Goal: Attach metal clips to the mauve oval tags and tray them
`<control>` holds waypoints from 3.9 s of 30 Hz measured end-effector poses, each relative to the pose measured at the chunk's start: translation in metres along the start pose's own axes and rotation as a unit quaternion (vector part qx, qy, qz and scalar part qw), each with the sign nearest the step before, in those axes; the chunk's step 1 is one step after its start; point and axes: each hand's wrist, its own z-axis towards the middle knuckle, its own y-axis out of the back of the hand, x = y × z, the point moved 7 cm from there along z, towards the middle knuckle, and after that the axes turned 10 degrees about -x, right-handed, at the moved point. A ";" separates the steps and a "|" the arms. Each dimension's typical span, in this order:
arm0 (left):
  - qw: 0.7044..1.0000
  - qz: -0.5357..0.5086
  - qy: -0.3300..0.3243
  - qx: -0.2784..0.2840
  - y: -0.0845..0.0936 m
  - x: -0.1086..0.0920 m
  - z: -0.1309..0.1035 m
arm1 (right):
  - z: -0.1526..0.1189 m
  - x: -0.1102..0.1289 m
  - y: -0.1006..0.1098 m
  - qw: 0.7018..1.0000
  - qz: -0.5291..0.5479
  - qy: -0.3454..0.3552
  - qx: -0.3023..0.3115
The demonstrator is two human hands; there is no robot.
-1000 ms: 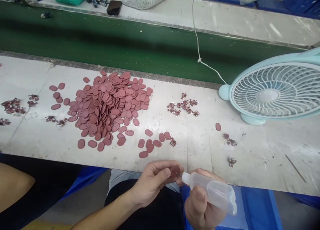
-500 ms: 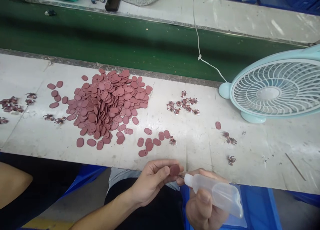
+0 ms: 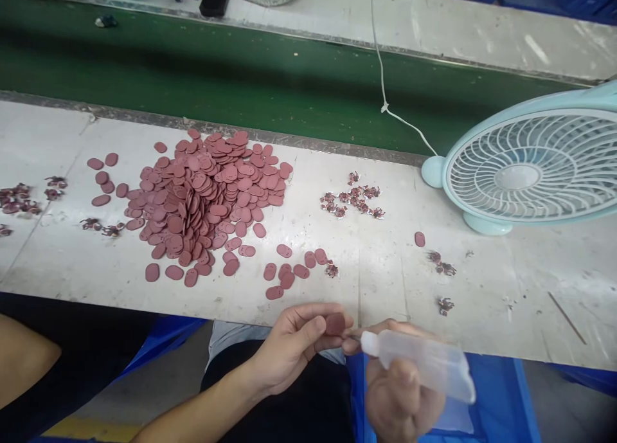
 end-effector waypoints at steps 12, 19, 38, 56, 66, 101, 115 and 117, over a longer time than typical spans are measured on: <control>0.999 -0.022 -0.007 -0.040 0.016 -0.016 -0.003 | 0.080 -0.041 -0.017 0.725 0.555 -0.382 0.142; 0.998 -0.028 -0.023 -0.056 0.031 -0.031 -0.007 | 0.059 -0.022 -0.031 0.987 -0.071 -0.072 0.123; 0.995 0.051 -0.074 -0.053 0.019 -0.027 -0.007 | 0.011 -0.001 -0.033 0.964 -0.130 -0.129 0.193; 0.977 0.137 -0.152 -0.056 0.016 -0.027 -0.010 | 0.009 -0.003 -0.040 0.970 -0.118 -0.133 0.165; 0.975 0.149 -0.157 -0.051 0.011 -0.030 -0.010 | 0.008 -0.004 -0.038 0.978 -0.094 -0.128 0.136; 0.655 0.693 -0.291 -0.080 -0.032 -0.104 0.059 | -0.023 -0.225 0.271 0.880 -0.415 -0.193 -0.123; 0.824 0.490 -0.278 -0.058 -0.032 -0.109 0.035 | -0.014 -0.219 0.254 0.855 -0.483 -0.168 -0.084; 0.848 0.455 -0.266 -0.051 -0.026 -0.111 0.032 | -0.012 -0.206 0.252 0.850 -0.490 -0.170 -0.096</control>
